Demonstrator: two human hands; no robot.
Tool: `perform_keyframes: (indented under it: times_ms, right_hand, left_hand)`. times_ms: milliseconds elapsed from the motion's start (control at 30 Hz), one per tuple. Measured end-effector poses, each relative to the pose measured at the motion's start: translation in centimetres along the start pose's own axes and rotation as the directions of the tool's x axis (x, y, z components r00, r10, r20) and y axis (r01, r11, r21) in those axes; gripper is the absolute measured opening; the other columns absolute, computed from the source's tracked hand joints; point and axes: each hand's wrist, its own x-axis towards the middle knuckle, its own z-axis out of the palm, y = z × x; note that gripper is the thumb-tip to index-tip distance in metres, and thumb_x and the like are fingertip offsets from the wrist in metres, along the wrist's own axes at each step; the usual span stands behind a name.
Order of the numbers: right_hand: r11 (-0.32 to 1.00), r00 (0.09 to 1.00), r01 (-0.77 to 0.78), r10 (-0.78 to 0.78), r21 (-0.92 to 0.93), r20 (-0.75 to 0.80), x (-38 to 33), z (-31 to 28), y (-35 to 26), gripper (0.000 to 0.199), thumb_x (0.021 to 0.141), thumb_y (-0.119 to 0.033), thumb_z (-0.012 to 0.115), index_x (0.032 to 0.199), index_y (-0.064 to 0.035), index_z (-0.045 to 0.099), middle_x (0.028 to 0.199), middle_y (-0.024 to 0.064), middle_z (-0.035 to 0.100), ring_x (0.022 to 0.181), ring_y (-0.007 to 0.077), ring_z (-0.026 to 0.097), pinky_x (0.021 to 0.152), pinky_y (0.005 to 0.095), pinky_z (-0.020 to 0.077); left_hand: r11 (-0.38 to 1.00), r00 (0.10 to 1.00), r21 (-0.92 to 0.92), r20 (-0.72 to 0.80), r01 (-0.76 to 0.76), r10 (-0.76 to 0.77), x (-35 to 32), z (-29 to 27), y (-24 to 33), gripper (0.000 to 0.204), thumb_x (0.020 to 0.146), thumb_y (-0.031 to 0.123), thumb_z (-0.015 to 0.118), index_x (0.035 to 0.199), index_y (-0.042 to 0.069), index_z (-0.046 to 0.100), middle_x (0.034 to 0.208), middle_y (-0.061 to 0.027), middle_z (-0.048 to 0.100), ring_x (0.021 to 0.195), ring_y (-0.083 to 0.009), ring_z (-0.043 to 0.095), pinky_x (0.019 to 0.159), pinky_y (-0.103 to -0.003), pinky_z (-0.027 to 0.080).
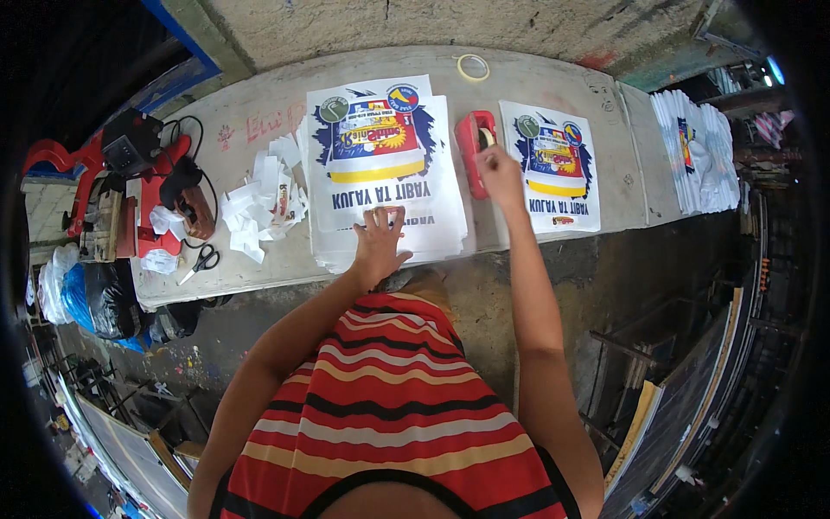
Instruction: The recorder is applying size or brand labels to white t-shirts that have been screen-printed.
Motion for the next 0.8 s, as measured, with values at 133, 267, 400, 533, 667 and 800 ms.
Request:
perform_keyframes:
  times_ms: [133,267,400,533,667,800]
  right_hand:
    - [0.983,0.982,-0.044,0.010,-0.176,-0.188,0.5,-3.8,5.0,0.023,0.090,-0.025,0.071,0.095,-0.0024,0.070,0.072,0.0138,0.068,0.065,0.0232,0.066,0.063,0.0373,0.0509]
    - [0.966,0.998,-0.048,0.036,-0.254,-0.050,-0.3,-3.7,8.7,0.026,0.088,-0.027,0.073,0.097,-0.0030,0.074,0.078,0.0130,0.070,0.078,0.0238,0.067,0.072,0.0380,0.0508]
    - [0.989,0.990,-0.116,0.123,-0.096,0.069,-1.0,-2.5,7.5,0.024,0.084,-0.025,0.077,0.095,-0.0033,0.077,0.082,0.0114,0.071,0.084,0.0227,0.063,0.081,0.0346,0.0501]
    - [0.987,0.988,-0.141,0.145,0.076,-0.050,-1.7,-1.7,6.9,0.019,0.087,-0.016,0.076,0.098,-0.0008,0.076,0.082,0.0068,0.072,0.079,0.0141,0.062,0.076,0.0283,0.0498]
    - [0.946,0.971,-0.200,0.225,0.255,-0.074,-2.6,-1.7,6.9,0.017,0.090,-0.012,0.075,0.101,0.0002,0.076,0.084,0.0025,0.073,0.076,0.0085,0.061,0.071,0.0235,0.0487]
    - [0.954,0.980,-0.096,0.140,0.284,-0.139,-2.3,-1.7,7.3,0.020,0.090,-0.011,0.075,0.106,0.0000,0.075,0.081,0.0022,0.071,0.073,0.0082,0.062,0.070,0.0246,0.0492]
  left_hand:
    - [0.998,0.999,0.059,-0.044,0.023,-0.021,0.3,0.6,0.8,0.091,0.085,0.067,0.062,0.158,0.023,0.030,0.141,-0.0184,0.042,0.124,-0.0454,0.043,0.097,-0.071,0.042]
    - [0.994,1.000,0.113,-0.001,0.004,-0.004,0.8,1.0,0.6,0.087,0.088,0.069,0.058,0.158,0.026,0.031,0.140,-0.0183,0.041,0.124,-0.0454,0.043,0.100,-0.071,0.039]
    - [0.994,0.999,0.105,-0.029,-0.024,0.027,0.7,1.2,0.3,0.091,0.084,0.070,0.061,0.158,0.026,0.032,0.140,-0.0171,0.041,0.122,-0.0437,0.043,0.098,-0.071,0.040]
    - [0.995,1.000,0.102,-0.024,-0.009,0.012,0.2,2.0,0.3,0.095,0.082,0.070,0.064,0.159,0.025,0.030,0.143,-0.0232,0.038,0.128,-0.0462,0.040,0.101,-0.073,0.037]
    - [0.995,1.000,0.101,0.000,-0.001,0.001,0.2,1.9,0.5,0.099,0.081,0.068,0.067,0.160,0.024,0.028,0.146,-0.0256,0.036,0.131,-0.0471,0.039,0.102,-0.073,0.035]
    - [0.992,1.000,0.124,0.012,-0.011,0.009,0.3,1.3,0.7,0.099,0.080,0.063,0.072,0.159,0.025,0.028,0.145,-0.0215,0.036,0.131,-0.0479,0.039,0.099,-0.073,0.039]
